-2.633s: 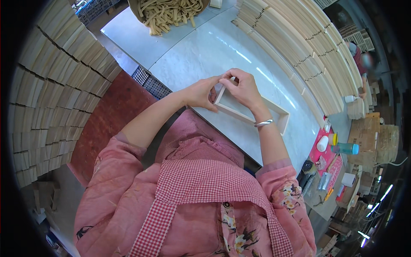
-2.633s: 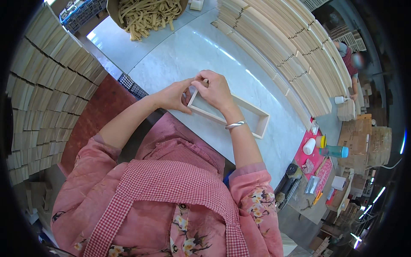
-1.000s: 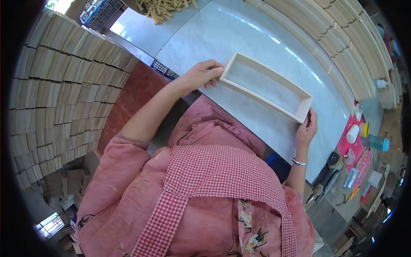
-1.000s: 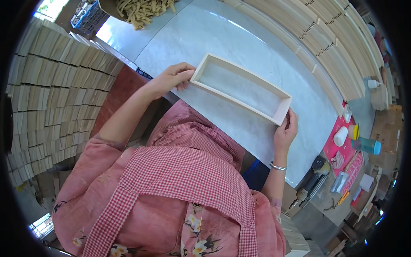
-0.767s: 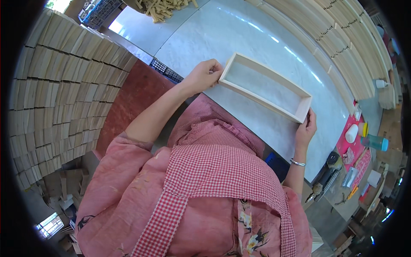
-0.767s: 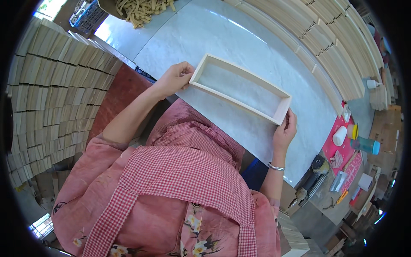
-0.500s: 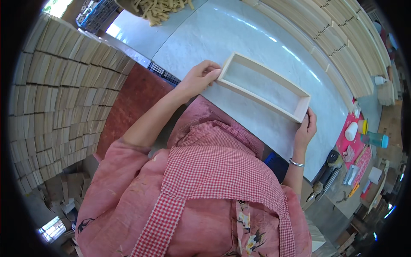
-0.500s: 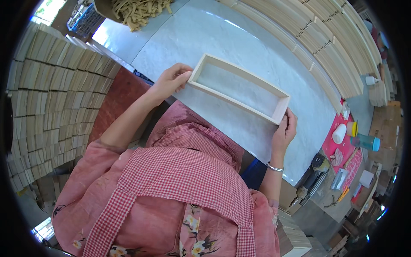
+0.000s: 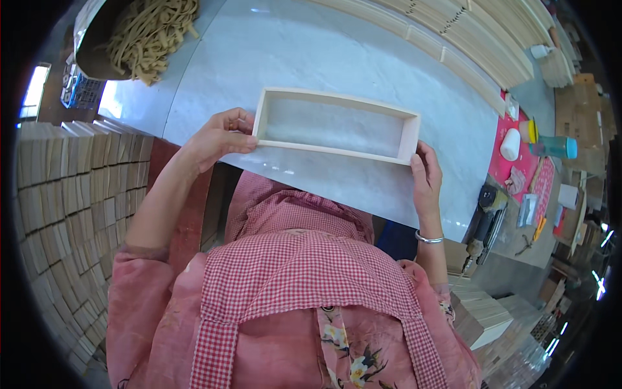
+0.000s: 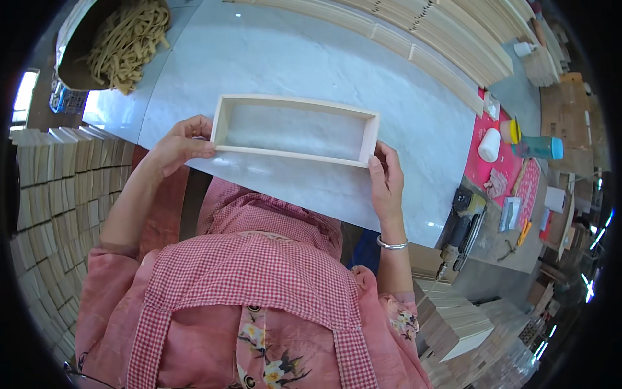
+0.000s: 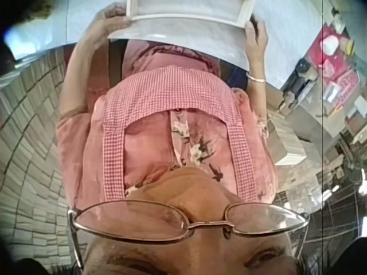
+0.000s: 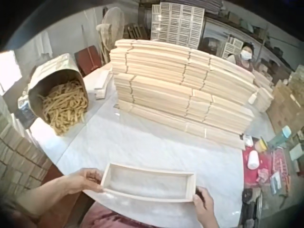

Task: Assemble small wooden boxes using glue and a pneumatic nail gun.

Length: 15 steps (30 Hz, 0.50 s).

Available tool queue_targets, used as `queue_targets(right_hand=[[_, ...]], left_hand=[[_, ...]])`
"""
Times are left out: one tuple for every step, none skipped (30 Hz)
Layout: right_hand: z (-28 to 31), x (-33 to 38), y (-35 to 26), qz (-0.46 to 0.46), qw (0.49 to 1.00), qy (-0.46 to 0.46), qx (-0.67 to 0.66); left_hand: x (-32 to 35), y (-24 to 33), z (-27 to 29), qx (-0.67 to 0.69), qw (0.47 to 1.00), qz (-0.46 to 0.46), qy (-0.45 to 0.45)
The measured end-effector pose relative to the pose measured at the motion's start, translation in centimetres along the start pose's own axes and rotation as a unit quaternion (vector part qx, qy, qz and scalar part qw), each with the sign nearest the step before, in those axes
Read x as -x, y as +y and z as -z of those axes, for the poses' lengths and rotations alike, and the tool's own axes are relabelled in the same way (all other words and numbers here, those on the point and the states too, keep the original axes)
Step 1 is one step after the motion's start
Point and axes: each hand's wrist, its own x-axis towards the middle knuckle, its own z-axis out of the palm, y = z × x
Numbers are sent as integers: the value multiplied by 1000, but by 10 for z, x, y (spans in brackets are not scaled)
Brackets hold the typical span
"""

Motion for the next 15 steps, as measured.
queue_targets(right_hand=[[0, 0, 0, -1, 1000, -7, -9], [0, 1, 1, -1, 1000, -14, -18], [0, 1, 2, 0, 999, -21, -27], [1, 1, 3, -3, 999, -18, -28], [1, 2, 4, -3, 1000, -18, -25], [0, 2, 5, -2, 1000, -19, -21], [0, 2, 5, 1, 1000, -20, -18], [0, 2, 6, 5, 1000, -22, -15], [-3, 1, 7, 10, 1000, -17, -17], [-6, 0, 9, 38, 999, -3, -9], [-8, -2, 11, 65, 998, 11, 0], [-9, -3, 11, 92, 995, 24, 10], [-9, -4, 10, 119, 992, 38, 20], [-5, -4, 7, 122, 991, 43, 20], [5, -4, -2, 99, 994, 36, 12]], left_hand=[[0, 2, 1, -7, 1000, 9, -3], [0, 3, 1, -13, 1000, 18, -5], [0, 2, 1, -20, 999, 26, -6], [-1, 4, -1, -22, 999, 29, -9], [-1, 5, -2, -19, 999, 26, -2], [0, 5, -4, -16, 1000, 22, 5], [1, 5, -6, -12, 1000, 16, 13], [4, 4, -9, -9, 1000, 9, 21], [6, 2, -13, -14, 1000, 3, 19], [8, -4, -20, -35, 996, -59, 49], [9, -13, -28, -54, 988, -120, 76], [9, -20, -36, -72, 975, -182, 104], [10, -21, -39, -89, 957, -243, 130], [12, -19, -40, -91, 956, -247, 127], [15, -10, -40, -112, 955, -232, 151]])
